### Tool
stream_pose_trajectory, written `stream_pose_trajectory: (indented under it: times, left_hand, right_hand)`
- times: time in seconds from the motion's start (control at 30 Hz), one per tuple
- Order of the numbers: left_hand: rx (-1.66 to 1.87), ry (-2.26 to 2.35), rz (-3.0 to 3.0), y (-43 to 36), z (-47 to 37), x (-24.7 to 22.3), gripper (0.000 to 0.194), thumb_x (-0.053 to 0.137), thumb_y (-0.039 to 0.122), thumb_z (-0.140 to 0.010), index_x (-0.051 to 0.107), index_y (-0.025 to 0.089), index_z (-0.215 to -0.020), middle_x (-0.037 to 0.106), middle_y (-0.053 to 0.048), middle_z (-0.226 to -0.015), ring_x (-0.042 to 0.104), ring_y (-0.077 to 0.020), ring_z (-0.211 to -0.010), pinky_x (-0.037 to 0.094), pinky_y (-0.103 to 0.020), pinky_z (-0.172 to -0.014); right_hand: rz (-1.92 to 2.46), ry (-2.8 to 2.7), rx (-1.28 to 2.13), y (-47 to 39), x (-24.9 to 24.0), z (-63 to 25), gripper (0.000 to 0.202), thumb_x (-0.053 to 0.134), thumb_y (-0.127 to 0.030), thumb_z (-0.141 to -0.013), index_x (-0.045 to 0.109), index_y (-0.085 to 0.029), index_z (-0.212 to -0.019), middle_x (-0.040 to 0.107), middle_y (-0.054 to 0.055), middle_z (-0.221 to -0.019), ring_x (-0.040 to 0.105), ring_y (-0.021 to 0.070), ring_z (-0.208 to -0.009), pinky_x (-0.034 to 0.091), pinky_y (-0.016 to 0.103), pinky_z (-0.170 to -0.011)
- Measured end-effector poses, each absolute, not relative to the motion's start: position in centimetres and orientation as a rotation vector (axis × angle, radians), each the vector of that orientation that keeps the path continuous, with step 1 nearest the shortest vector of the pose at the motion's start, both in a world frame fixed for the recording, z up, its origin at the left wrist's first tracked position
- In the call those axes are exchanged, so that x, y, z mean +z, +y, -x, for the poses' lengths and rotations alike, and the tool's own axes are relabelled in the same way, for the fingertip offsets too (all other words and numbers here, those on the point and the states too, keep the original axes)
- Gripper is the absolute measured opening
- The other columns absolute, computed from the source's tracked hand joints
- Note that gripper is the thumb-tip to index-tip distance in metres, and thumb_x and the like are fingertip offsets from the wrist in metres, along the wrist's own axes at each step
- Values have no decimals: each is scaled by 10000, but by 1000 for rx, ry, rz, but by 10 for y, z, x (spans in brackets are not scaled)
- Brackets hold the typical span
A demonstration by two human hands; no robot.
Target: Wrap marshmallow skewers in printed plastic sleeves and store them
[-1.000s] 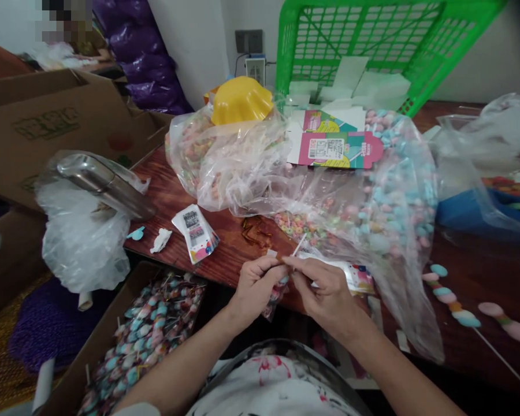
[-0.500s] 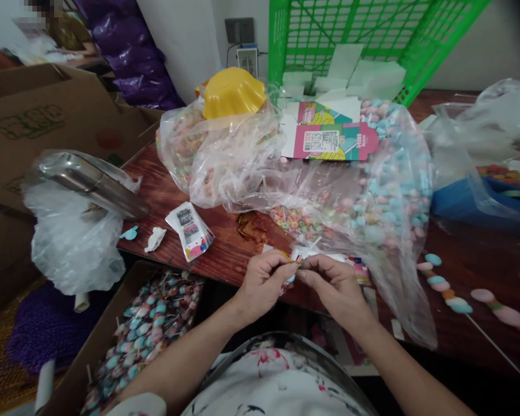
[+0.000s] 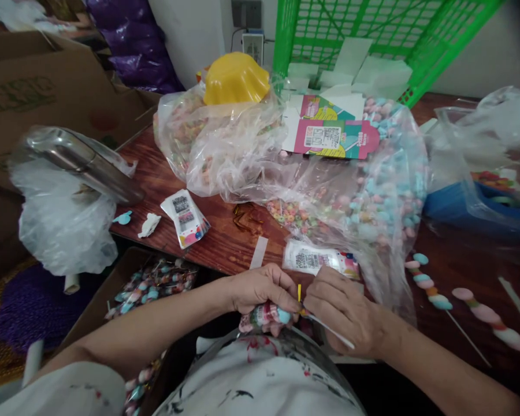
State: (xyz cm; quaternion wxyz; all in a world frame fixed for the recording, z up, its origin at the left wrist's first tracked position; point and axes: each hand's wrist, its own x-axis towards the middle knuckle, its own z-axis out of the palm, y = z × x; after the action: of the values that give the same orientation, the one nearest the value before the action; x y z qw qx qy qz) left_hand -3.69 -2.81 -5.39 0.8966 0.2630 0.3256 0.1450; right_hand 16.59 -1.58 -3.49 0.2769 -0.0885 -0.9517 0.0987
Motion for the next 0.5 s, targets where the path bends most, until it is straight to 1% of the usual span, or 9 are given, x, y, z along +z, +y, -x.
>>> stream_pose_trajectory:
  times: [0.1, 0.17, 0.23, 0.3, 0.37, 0.43, 0.5]
  left_hand:
    - [150, 621, -573, -25, 39, -45, 179, 795, 235, -546, 685, 109, -611, 659, -48, -510, 512, -124, -296, 351, -178, -237]
    - [96, 614, -611, -23, 40, -39, 159, 798, 229, -565, 708, 117, -633, 661, -48, -512, 520, -125, -306, 369, -183, -249]
    - [69, 620, -655, -23, 40, -34, 163, 817, 245, -562, 716, 129, -619, 656, -43, -503, 535, -132, -326, 392, -194, -270]
    - [42, 626, -701, -23, 37, -32, 204, 845, 283, -532, 717, 138, -595, 654, -46, -501, 540, -147, -338, 416, -230, -285]
    - [18, 618, -766, -22, 33, -33, 252, 862, 329, -498, 715, 143, -584, 646, -41, -488, 531, -152, -343, 426, -255, -300]
    - [26, 572, -872, -19, 30, -35, 267, 863, 350, -488, 713, 159, -598, 660, -23, -525, 559, -153, -406, 467, -267, -370]
    - [32, 514, -1049, -10, 31, -35, 251, 846, 347, -521, 723, 181, -663, 691, -2, -617, 606, -163, -533, 511, -273, -490]
  right_hand:
    - [103, -2553, 284, -17, -31, -167, 331, 372, -51, -798, 559, -124, -1061, 636, 95, -743, 573, 208, -726, 485, 383, -651]
    - [74, -2542, 335, -18, -29, -167, 305, 390, -86, -844, 547, -107, -1106, 637, 96, -742, 572, 203, -717, 486, 371, -642]
    - [103, -2550, 351, -20, -27, -165, 238, 429, -114, -870, 569, -116, -1062, 628, 82, -721, 561, 190, -693, 481, 350, -632]
    - [131, -2571, 346, -22, -26, -164, 175, 452, -124, -875, 596, -133, -973, 616, 71, -706, 550, 179, -679, 474, 333, -621]
    - [135, -2583, 329, -25, -27, -163, 175, 432, -120, -881, 605, -139, -903, 610, 72, -705, 544, 177, -686, 467, 328, -625]
    - [122, -2596, 290, -26, -29, -163, 194, 418, -115, -883, 607, -139, -852, 616, 76, -731, 544, 179, -708, 455, 338, -654]
    - [125, -2610, 219, -28, -30, -163, 188, 432, -106, -872, 601, -149, -803, 633, 80, -790, 548, 187, -756, 431, 359, -698]
